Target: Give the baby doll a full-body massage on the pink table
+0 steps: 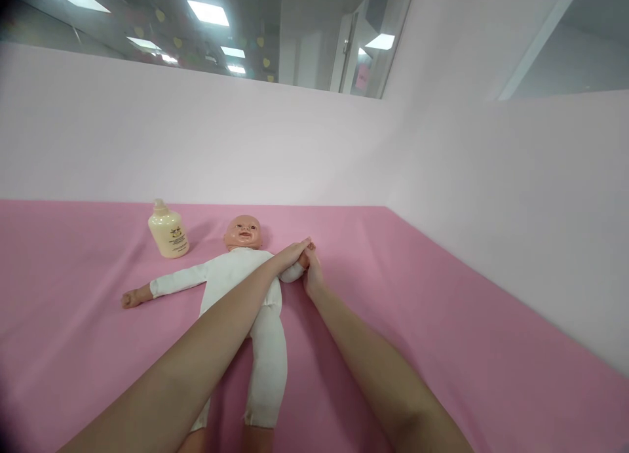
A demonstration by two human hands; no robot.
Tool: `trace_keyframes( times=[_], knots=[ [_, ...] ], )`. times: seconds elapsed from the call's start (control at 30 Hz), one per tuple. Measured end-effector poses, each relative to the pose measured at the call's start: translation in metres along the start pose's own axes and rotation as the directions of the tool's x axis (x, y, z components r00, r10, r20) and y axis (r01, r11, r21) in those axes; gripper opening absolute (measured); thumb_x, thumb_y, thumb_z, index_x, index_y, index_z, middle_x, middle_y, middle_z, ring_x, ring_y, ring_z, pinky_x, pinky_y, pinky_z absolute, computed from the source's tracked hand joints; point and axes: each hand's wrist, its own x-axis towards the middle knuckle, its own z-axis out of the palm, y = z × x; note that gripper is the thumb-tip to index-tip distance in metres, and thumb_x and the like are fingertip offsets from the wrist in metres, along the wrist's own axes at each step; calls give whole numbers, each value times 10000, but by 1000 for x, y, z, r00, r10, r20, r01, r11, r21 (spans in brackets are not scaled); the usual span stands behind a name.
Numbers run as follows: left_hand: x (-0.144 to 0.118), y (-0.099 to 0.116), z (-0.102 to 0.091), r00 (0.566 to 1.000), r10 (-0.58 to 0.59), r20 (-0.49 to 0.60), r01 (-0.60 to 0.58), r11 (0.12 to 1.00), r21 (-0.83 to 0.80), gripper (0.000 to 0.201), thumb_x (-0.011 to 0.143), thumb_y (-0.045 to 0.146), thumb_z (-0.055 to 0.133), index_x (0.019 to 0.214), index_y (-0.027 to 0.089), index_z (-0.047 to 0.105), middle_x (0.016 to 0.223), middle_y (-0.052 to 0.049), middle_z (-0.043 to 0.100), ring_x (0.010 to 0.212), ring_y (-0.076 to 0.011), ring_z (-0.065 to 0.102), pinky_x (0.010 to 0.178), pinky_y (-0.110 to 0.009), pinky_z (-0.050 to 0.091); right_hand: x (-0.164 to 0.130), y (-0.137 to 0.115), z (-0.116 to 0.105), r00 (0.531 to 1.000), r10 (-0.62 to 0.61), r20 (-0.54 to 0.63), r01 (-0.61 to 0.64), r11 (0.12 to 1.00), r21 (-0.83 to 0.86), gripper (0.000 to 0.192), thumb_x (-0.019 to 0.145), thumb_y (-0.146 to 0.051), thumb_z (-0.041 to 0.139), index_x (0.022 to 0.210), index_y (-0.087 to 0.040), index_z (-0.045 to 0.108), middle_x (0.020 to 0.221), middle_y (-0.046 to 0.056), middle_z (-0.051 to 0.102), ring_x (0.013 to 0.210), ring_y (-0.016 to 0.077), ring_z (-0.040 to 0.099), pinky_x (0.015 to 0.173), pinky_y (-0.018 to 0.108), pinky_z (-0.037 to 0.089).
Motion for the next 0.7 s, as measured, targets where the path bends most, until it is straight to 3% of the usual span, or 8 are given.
trace_keyframes(
  times=[0.17, 0.37, 0.57, 0.7],
  knots=[
    [-5, 2, -1, 996, 89, 21, -90, 996, 29, 502, 758, 658, 643, 742, 157, 632, 710, -10, 618, 736, -134, 560, 805, -269, 421, 4, 0, -1, 1000, 0, 23, -1, 998, 64, 210, 682, -375, 682, 838, -237, 647, 853, 1, 700, 876, 191, 657, 776, 330, 517],
    [-5, 0, 0, 991, 133, 24, -134, 990, 39, 461, 824, 610, 589, 743, 157, 624, 760, -23, 631, 750, -132, 564, 815, -273, 428, 5, 0, 0, 998, -45, 46, 39, 992, 117, 185, 698, -319, 666, 858, -237, 619, 858, -13, 682, 908, 171, 645, 810, 303, 521],
    [-1, -4, -2, 981, 195, -6, -194, 975, 107, 336, 905, 466, 527, 903, 179, 700, 971, -47, 671, 961, -152, 588, 935, -261, 414, 3, 0, 2, 994, -53, 98, 41, 992, 123, 230, 666, -354, 694, 871, -267, 638, 922, -7, 688, 984, 194, 654, 843, 317, 543],
    [-2, -3, -3, 979, 206, 9, -206, 975, 82, 309, 902, 432, 531, 1004, 192, 700, 921, -29, 641, 907, -141, 585, 902, -269, 431, 2, -1, 4, 991, -93, 94, 86, 993, 82, 219, 657, -368, 701, 853, -291, 638, 894, 0, 681, 1008, 198, 660, 873, 331, 547]
  ],
)
